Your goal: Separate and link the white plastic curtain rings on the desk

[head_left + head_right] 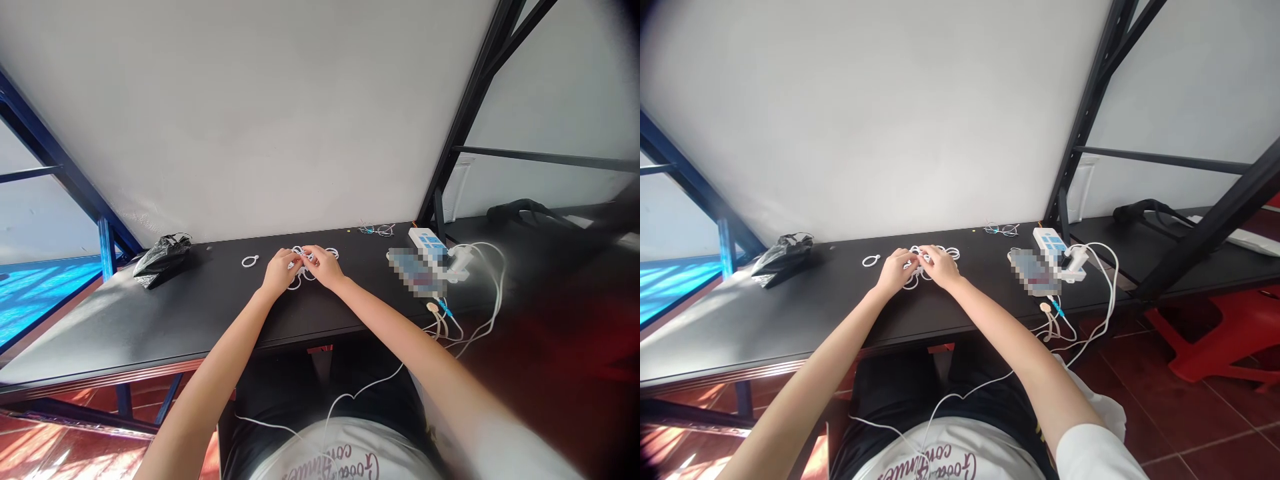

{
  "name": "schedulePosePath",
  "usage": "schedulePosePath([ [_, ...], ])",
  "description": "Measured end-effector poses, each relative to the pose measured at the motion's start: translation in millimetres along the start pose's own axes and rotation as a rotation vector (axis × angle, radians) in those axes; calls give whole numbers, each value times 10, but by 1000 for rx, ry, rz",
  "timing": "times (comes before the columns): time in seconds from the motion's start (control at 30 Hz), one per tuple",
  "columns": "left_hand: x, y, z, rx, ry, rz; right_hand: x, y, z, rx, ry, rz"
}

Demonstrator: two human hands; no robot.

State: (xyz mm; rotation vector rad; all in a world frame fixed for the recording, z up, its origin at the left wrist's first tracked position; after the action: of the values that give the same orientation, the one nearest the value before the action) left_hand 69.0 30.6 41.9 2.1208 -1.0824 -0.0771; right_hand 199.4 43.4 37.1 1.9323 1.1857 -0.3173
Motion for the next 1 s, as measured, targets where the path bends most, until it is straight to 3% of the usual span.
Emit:
schedulePosePath([
  [0.17, 10, -21, -1, -15, -18, -14, -46, -49, 11, -31, 72, 52],
  [0.6, 40, 61, 4, 63, 27, 7, 32, 6, 0, 57, 19, -22],
  [0.87, 77, -42, 2, -81, -42, 65, -58, -59, 27, -12, 77, 15],
  [1.0, 91, -37, -18, -86, -72, 57, -90, -78, 32, -32, 80, 42],
])
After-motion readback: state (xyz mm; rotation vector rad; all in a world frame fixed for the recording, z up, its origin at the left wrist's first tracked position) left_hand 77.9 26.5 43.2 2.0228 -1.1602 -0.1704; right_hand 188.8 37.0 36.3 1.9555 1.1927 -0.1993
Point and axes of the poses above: each hand's wrist, its own z-axis away from the middle knuckle, its own y-axis out of the back of the hand, x = y × z, the point moved 7 cm from there along -z, towards the middle knuckle, and after that the axes turned 9 degrees about -y, right-handed, at the moved point
